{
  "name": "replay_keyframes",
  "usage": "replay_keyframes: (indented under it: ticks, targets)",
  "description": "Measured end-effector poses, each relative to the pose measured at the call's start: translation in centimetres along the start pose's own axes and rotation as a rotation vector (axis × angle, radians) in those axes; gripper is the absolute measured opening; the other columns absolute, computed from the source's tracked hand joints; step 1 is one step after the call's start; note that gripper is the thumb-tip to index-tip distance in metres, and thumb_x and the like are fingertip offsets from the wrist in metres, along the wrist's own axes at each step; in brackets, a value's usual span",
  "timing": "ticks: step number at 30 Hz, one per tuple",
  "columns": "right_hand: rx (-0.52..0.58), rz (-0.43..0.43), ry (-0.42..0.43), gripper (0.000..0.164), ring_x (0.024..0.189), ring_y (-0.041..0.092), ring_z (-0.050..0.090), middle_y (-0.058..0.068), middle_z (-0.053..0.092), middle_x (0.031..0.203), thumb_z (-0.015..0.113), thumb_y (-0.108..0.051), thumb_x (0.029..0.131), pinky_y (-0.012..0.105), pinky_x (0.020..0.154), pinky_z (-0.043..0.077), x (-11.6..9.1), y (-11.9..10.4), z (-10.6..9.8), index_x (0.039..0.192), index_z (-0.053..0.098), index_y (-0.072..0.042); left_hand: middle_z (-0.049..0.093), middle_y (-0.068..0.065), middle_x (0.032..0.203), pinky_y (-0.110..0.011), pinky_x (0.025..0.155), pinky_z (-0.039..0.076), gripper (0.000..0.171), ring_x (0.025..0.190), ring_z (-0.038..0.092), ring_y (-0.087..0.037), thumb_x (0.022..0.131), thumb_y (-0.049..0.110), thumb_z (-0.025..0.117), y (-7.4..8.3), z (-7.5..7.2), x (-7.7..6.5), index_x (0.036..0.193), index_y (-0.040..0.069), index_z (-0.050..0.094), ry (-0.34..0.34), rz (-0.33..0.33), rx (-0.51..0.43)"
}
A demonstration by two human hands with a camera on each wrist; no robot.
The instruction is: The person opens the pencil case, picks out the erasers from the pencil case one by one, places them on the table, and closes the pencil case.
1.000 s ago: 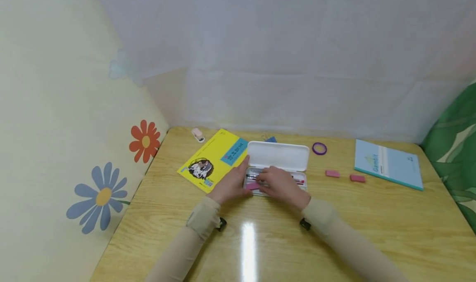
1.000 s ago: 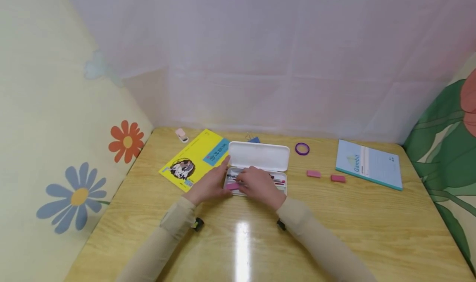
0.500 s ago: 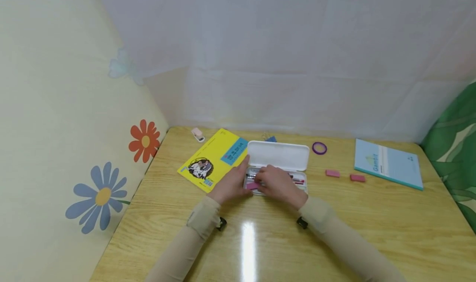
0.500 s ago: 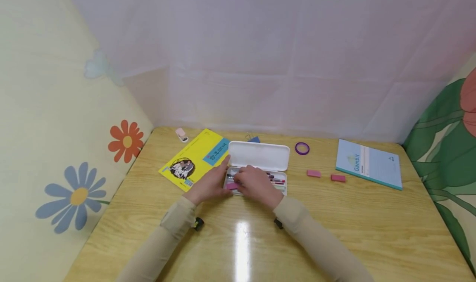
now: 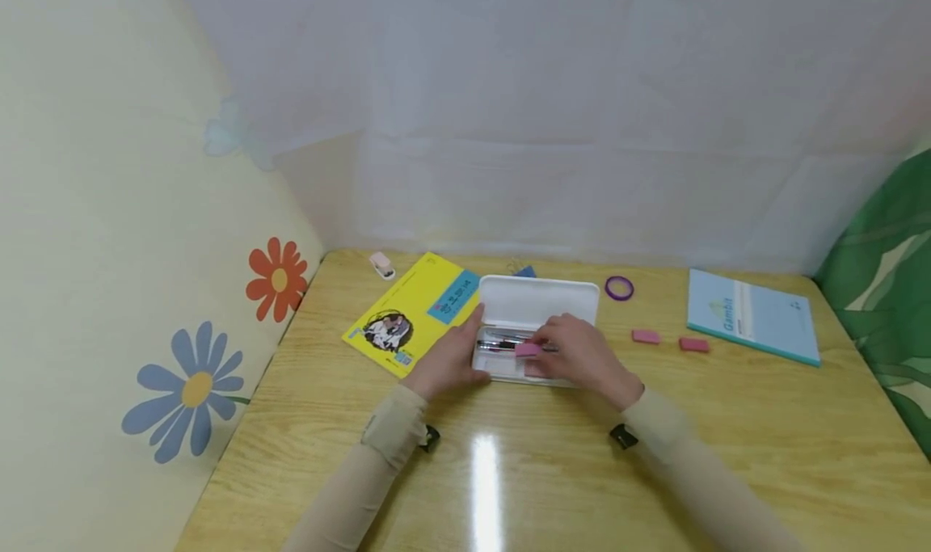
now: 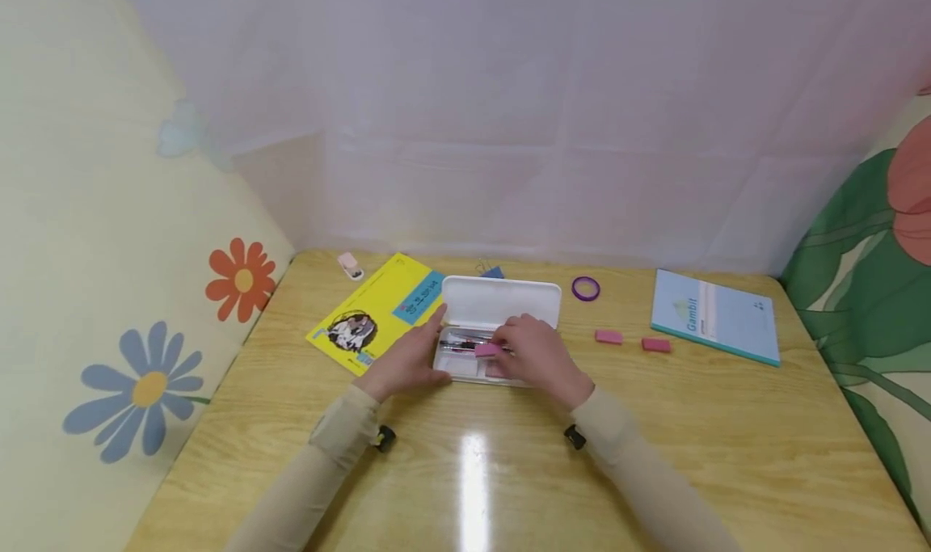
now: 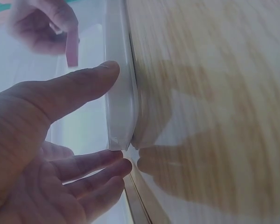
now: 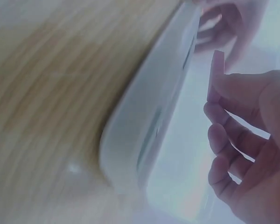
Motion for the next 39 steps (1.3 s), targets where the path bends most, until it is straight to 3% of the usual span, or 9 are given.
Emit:
replay_keyframes:
  ticks: [10, 22, 28, 33, 39]
  targets:
    - [-0.042, 0.087, 0.058, 0.015, 0.091, 0.024, 0.066, 0.006, 0.074, 0.096, 0.079, -0.019, 0.087, 0.042, 0.082, 0.058, -3.2, 4.1, -1.8, 0.099, 0.077, -0.009, 0.053, -0.023, 0.149, -0.044, 0.116, 0.046, 0.122, 0.132, 0.057, -0.035, 0.074, 0.02, 0.091, -0.4, -0.1, -0.1, 0.163, 0.005, 0.011, 0.01, -0.001, 0.0]
    - [-0.073, 0.164, 0.142, 0.016, 0.089, 0.032, 0.065, 0.012, 0.076, 0.094, 0.079, -0.011, 0.084, 0.047, 0.08, 0.055, -7.7, 8.5, -3.3, 0.098, 0.077, -0.002, 0.052, -0.024, 0.149, -0.045, 0.116, 0.045, 0.123, 0.132, 0.056, -0.036, 0.073, 0.02, 0.091, -0.5, 0.1, -0.1, 0.163, 0.005, 0.01, 0.015, -0.005, 0.002]
    - [-0.072, 0.275, 0.117, 0.025, 0.091, 0.032, 0.068, 0.014, 0.078, 0.1, 0.079, -0.014, 0.087, 0.05, 0.081, 0.057, -9.2, 9.8, -3.7, 0.109, 0.077, -0.003, 0.051, -0.023, 0.15, -0.045, 0.116, 0.045, 0.123, 0.133, 0.055, -0.036, 0.073, 0.02, 0.091, -0.5, 0.1, -0.1, 0.163, 0.005, 0.01, 0.011, -0.012, 0.001]
    - [-0.07, 0.313, 0.089, 0.021, 0.086, 0.032, 0.067, 0.014, 0.076, 0.091, 0.078, -0.015, 0.087, 0.052, 0.08, 0.057, -10.1, 10.6, -3.8, 0.102, 0.077, -0.001, 0.054, -0.024, 0.148, -0.045, 0.116, 0.046, 0.123, 0.131, 0.057, -0.036, 0.073, 0.019, 0.091, -0.4, 0.1, 0.0, 0.163, 0.005, 0.009, 0.012, -0.003, 0.001]
    - [-0.039, 0.378, 0.033, 0.024, 0.086, 0.031, 0.068, 0.013, 0.076, 0.093, 0.077, -0.025, 0.09, 0.051, 0.079, 0.058, -10.8, 11.1, -3.7, 0.101, 0.078, -0.003, 0.055, -0.023, 0.146, -0.045, 0.114, 0.047, 0.123, 0.129, 0.058, -0.035, 0.073, 0.02, 0.091, -0.3, 0.2, 0.0, 0.163, 0.006, 0.009, 0.011, -0.004, 0.005]
Point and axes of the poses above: each hand's wrist, its own x-axis towards the middle knuckle, its own z-axis out of the palm, y = z × x, the point moved 1 cm from there along x, towards the middle knuckle
